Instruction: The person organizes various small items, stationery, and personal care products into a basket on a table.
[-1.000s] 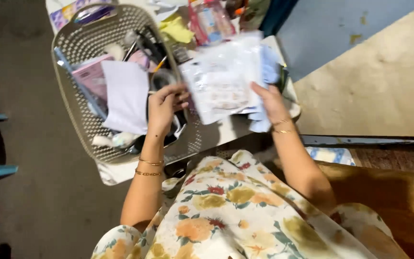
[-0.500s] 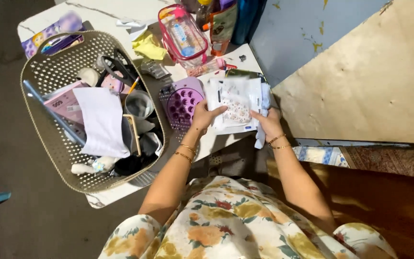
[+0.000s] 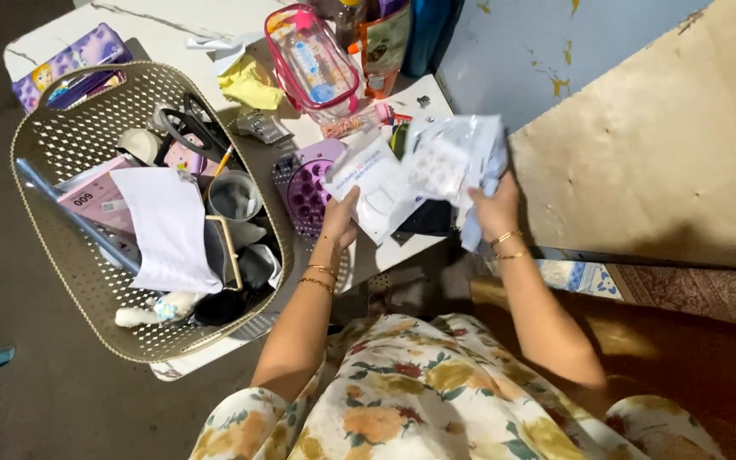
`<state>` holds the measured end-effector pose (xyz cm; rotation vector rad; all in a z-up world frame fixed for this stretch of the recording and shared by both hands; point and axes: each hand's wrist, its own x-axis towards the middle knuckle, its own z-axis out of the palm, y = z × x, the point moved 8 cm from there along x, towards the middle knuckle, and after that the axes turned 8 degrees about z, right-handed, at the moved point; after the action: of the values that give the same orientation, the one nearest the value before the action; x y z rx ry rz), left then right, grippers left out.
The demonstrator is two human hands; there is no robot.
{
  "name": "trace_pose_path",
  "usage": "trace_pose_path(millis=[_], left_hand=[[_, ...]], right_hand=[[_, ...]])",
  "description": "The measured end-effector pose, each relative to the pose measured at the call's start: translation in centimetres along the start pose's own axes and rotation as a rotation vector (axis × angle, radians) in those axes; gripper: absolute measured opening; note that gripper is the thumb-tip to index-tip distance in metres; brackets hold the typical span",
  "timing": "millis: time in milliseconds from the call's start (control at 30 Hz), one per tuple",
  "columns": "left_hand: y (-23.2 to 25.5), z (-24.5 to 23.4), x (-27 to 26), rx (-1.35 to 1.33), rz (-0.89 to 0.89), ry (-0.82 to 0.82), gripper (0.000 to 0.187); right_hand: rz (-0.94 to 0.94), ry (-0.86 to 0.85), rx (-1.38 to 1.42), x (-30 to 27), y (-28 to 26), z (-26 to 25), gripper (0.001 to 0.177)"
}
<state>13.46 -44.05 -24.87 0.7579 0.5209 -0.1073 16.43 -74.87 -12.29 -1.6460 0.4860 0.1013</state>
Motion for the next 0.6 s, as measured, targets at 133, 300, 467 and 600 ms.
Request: trace_pose_path(millis=[133,300,467,600], left_hand=[[-1.1,-1.7,1.4,-0.056,-0.007,0.04,0.044],[3.8,-3.6,3.4,0.472,0.217,0.039,0.045],[1.8,-2.0,2.0,0.28,0.115,-0.179,0.052],[6.8,4.0,-3.4,0.618,0.424,-0.288,0.073]], right_hand=[[-0.241,-0.014,-0.138,0.7,-3.7,-0.6,0.046],[-0.398,-0.612,-0.768,-3.3,-13.4,5.9,0.059],[-0.588,-0.634,-0.848,-0.1,-10.0,13.4,0.067],[-0.51,-0.463,-0.689,4.0,-4.6,15.6,0.057]])
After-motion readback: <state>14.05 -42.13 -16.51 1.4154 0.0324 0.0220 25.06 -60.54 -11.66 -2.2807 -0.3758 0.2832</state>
